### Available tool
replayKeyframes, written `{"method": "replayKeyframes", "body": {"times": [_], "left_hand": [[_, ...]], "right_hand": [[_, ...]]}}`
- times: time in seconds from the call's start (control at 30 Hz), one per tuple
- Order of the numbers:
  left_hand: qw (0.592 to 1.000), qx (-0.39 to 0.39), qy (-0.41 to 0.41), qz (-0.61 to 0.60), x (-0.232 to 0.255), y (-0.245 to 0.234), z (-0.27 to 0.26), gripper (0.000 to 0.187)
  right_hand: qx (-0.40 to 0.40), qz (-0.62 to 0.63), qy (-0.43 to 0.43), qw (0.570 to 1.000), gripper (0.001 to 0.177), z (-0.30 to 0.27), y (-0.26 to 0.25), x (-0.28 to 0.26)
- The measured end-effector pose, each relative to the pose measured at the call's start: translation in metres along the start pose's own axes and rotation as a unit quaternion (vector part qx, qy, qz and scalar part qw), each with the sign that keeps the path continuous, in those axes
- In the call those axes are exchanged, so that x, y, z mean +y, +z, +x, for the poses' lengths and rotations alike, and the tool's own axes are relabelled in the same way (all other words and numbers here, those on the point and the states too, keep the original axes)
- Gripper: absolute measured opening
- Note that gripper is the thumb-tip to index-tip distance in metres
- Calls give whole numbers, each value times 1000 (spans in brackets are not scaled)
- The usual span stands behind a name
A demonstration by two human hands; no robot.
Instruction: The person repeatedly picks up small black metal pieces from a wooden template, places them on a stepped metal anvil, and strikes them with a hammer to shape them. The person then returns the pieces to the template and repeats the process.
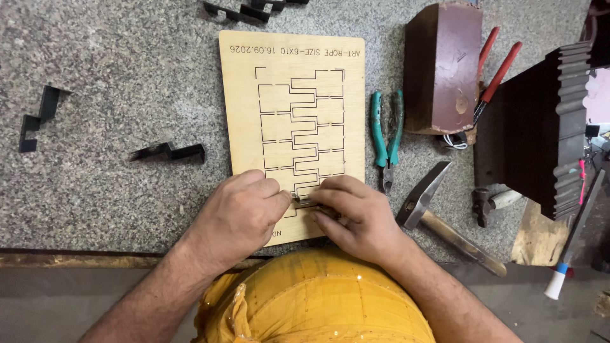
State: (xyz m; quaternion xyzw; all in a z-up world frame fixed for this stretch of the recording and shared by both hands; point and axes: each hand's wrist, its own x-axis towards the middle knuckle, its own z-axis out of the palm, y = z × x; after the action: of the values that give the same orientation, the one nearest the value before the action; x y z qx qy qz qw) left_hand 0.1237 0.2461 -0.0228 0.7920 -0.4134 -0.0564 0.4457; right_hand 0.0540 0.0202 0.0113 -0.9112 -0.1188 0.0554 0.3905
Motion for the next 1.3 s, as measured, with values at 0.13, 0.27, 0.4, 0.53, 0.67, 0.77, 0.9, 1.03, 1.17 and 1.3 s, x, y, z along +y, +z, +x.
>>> {"method": "replayKeyframes", "body": {"times": [0.13,0.27,0.4,0.53,0.67,0.77,0.9,1.03,1.17,1.3], "left_hand": [[1000,2,-16,-12,0,0,1,12],[999,8,-38,-14,2,-9,-2,17],[997,5,-69,-32,3,-22,-4,22],[996,-5,-76,-42,4,-25,-5,24],[999,14,-40,-25,0,-22,-4,21],[1000,15,-11,-12,-5,-21,-5,20],[1000,9,-17,-19,-7,-20,-6,20],[999,10,-14,-29,-6,-21,-3,21],[999,-11,-17,-29,-5,-27,-1,24],[998,-39,-22,-35,-3,-29,4,25]], "right_hand": [[-9,-38,-17,999,18,7,4,1],[-10,-36,-11,999,17,8,5,1],[-9,-30,-5,1000,15,9,5,3],[-16,-28,-2,999,16,9,6,3],[-20,-30,1,999,16,10,5,3],[-23,-27,-3,999,17,10,5,4],[-34,-25,-7,999,18,10,4,6],[-43,-24,-4,999,18,11,3,6],[-36,-23,0,999,16,11,4,5],[-36,-24,0,999,16,11,5,5]]}}
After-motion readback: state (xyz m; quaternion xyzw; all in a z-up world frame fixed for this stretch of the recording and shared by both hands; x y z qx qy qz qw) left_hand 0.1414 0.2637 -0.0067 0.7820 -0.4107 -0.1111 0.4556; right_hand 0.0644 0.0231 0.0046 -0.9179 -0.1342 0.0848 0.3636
